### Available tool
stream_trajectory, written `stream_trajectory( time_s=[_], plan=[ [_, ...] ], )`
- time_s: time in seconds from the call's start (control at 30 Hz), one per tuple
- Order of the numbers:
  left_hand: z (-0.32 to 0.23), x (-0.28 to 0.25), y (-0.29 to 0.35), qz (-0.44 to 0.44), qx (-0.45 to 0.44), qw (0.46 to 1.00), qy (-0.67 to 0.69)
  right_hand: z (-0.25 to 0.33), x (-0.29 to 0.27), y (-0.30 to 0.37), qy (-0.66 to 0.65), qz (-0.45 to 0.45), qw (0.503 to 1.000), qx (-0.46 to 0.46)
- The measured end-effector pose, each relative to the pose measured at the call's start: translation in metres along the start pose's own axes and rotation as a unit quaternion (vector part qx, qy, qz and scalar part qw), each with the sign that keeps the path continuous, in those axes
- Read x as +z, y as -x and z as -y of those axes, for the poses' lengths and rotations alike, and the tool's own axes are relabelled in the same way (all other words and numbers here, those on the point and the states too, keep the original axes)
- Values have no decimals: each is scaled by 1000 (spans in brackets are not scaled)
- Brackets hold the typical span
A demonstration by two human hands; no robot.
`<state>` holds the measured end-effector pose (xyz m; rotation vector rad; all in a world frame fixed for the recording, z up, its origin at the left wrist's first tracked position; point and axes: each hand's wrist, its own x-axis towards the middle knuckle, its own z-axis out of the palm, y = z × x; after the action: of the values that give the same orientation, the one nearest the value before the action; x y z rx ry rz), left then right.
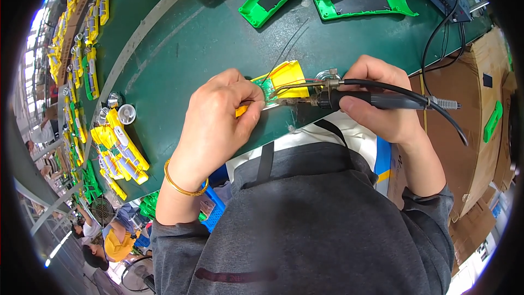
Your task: Soldering electronic components and wires onto circuit boards for flashlight assembly on a production line.
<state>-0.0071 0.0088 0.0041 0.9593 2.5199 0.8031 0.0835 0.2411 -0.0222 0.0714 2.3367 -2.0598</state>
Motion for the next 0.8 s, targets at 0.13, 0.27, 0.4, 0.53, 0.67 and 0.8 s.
stream_trajectory(
  time_s=[0.13, 0.27, 0.4, 0.53, 0.67, 0.8],
  plan=[
    [-1, -2, -3, 18, 3, 1000, -1, 0, -4, 2, -37, 2, 999, 31],
    [-1, -3, -5, 34, 4, 999, -7, -2, -10, 6, -157, -22, 983, 94],
    [-1, -3, -9, 34, 6, 999, 4, -1, -14, 3, -163, -34, 982, 94],
    [-5, -4, -15, 27, 10, 999, -13, -3, -16, 3, -167, -61, 981, 73],
    [-11, -5, -18, 27, 34, 998, -35, -7, -25, 8, -278, -166, 946, -6],
    [-6, -9, -13, 42, 40, 998, -26, -18, -21, 15, -254, -241, 937, 9]
  ],
)
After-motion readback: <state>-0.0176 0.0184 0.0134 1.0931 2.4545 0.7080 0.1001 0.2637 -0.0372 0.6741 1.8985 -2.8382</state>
